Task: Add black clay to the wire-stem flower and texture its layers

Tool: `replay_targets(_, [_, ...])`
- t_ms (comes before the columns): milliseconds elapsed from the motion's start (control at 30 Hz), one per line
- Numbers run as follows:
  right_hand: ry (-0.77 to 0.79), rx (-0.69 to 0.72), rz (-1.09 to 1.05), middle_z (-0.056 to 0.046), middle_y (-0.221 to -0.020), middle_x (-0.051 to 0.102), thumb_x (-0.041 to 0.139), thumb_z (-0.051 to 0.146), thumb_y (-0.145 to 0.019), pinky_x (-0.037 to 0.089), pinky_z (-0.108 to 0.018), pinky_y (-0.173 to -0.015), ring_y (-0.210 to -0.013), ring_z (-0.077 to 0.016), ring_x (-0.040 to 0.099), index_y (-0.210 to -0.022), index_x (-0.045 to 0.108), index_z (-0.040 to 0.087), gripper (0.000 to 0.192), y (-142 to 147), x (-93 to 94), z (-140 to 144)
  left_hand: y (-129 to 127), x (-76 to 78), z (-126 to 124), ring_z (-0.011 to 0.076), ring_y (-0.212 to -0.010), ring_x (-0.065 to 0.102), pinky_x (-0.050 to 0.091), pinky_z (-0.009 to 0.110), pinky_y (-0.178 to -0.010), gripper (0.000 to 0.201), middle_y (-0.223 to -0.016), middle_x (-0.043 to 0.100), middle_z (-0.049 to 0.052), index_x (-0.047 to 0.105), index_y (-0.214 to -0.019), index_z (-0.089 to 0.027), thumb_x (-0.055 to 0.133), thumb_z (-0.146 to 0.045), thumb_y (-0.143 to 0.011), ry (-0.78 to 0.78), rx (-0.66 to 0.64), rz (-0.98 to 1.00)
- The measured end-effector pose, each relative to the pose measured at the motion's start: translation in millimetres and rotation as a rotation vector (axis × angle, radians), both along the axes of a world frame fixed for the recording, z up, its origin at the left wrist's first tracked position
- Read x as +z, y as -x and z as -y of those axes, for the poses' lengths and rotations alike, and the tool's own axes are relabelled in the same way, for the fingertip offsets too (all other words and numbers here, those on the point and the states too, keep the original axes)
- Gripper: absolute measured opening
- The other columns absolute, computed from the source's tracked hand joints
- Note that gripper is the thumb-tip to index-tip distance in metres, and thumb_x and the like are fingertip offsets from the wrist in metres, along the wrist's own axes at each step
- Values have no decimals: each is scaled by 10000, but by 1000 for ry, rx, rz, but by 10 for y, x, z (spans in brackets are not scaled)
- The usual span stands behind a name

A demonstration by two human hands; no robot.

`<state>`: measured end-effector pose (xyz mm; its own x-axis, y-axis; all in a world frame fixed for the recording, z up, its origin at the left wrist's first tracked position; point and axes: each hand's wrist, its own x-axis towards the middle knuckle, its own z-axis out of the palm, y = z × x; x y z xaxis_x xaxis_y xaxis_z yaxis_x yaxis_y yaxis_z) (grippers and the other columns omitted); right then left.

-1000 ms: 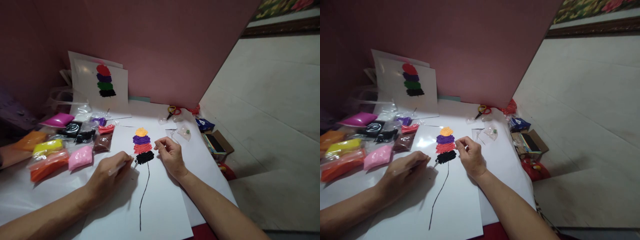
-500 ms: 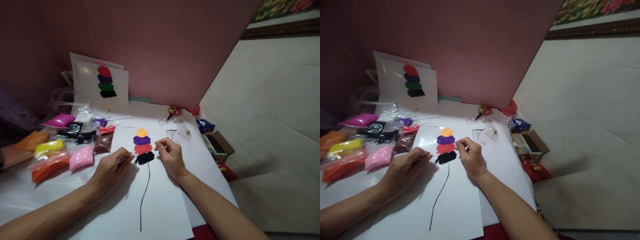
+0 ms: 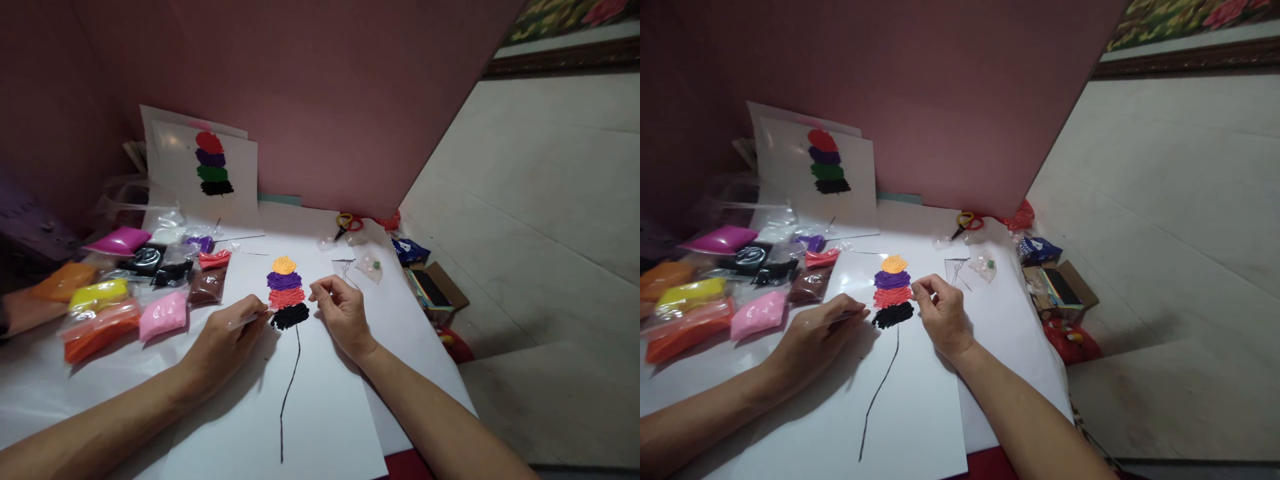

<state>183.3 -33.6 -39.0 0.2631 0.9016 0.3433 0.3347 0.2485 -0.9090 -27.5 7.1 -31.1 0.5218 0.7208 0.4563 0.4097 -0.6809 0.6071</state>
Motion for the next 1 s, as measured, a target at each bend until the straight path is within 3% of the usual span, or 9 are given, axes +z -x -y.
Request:
replay_targets(300, [-10,4,3,14,-698,626,584,339,-927,492,-230,-504,-542,-100,526,-791,612,194,201,0,-14,-6,9,-41,-14,143,-575,567,430,263,-546,188,-698,654,15,538,-778,-202,428,-222,-930,77,-8,-43])
replay_targets(1000, [-16,8,4,7,-698,630,582,337,-928,502,-240,-497,-539,-105,533,-784,611,198,202,-3,-11,-1,8,-46,-33,146,-548,541,402,269,-521,191,-668,632,21,528,-766,-203,393,-189,-901,-11,2,-80])
